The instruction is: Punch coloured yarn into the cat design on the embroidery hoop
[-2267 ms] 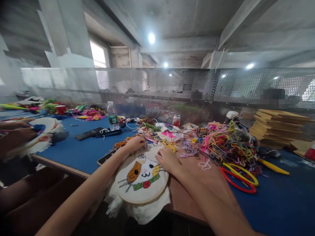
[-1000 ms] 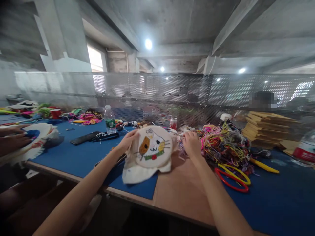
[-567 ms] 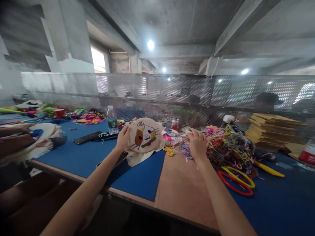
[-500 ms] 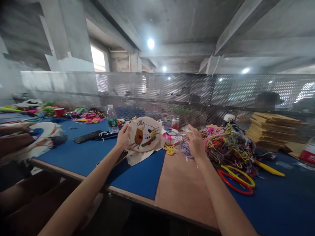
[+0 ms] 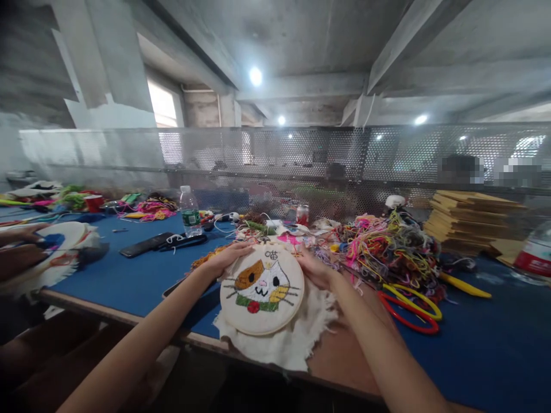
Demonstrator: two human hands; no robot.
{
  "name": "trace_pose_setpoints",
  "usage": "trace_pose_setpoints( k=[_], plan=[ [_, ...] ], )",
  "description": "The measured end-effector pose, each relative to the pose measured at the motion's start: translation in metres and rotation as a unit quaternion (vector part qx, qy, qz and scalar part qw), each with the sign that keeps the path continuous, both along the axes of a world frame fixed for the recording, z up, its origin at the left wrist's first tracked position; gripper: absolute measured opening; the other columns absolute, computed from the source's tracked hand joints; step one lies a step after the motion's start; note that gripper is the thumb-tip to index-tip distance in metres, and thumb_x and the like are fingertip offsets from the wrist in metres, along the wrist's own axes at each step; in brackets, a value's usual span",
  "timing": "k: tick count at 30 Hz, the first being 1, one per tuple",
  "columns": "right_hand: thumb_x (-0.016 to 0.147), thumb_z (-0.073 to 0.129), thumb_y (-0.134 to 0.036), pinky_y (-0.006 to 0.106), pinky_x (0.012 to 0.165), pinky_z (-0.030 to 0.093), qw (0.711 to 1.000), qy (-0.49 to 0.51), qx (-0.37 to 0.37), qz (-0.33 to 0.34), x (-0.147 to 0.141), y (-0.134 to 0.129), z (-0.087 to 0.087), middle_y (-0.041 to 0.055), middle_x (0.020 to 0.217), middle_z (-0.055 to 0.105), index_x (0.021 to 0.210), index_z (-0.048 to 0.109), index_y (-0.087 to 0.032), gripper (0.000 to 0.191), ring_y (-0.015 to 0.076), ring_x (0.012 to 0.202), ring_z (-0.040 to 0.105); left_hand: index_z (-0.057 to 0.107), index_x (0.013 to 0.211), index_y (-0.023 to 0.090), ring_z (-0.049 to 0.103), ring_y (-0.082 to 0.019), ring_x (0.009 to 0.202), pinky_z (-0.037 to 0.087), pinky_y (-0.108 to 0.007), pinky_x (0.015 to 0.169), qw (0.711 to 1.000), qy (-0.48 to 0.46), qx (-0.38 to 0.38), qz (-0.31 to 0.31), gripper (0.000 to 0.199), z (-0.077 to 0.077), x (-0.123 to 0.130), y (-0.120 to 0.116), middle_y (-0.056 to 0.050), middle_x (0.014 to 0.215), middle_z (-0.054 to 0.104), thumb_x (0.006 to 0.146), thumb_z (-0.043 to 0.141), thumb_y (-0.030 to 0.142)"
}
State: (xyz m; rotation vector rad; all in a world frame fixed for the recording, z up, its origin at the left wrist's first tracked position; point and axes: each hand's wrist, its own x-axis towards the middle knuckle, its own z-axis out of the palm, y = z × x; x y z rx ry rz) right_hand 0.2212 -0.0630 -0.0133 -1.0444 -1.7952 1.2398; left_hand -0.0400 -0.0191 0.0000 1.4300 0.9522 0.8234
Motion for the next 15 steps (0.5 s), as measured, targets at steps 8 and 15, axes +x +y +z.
trace_pose_setpoints(
  k=[8, 15],
  plan=[
    [0.066, 0.067, -0.028, 0.029, 0.071, 0.050, 0.984, 0.139, -0.102, 0.033, 0.009, 0.010, 0.009, 0.0055, 0.096, 0.067, 0.102, 0.061, -0.019, 0.038, 0.0162, 0.076, 0.063, 0.057, 0.111, 0.015, 0.061, -0.023, 0.085, 0.048, -0.032, 0.071, 0.996, -0.091, -0.015, 0.000, 0.048, 0.008, -0.008, 0.003, -0.010, 0.105, 0.064, 0.076, 0.053, 0.048],
    [0.061, 0.070, -0.028, 0.022, 0.060, 0.050, 0.961, 0.255, -0.009, -0.112, 0.028, 0.007, 0.033, 0.0002, 0.087, 0.070, 0.091, 0.066, -0.021, 0.031, 0.0139, 0.070, 0.063, 0.046, 0.123, 0.020, 0.056, -0.023, 0.097, 0.047, -0.031, 0.078, 0.987, -0.144, 0.017, -0.065, 0.052, 0.015, -0.024, 0.005, -0.009, 0.118, 0.056, 0.078, 0.051, 0.045]
  ],
)
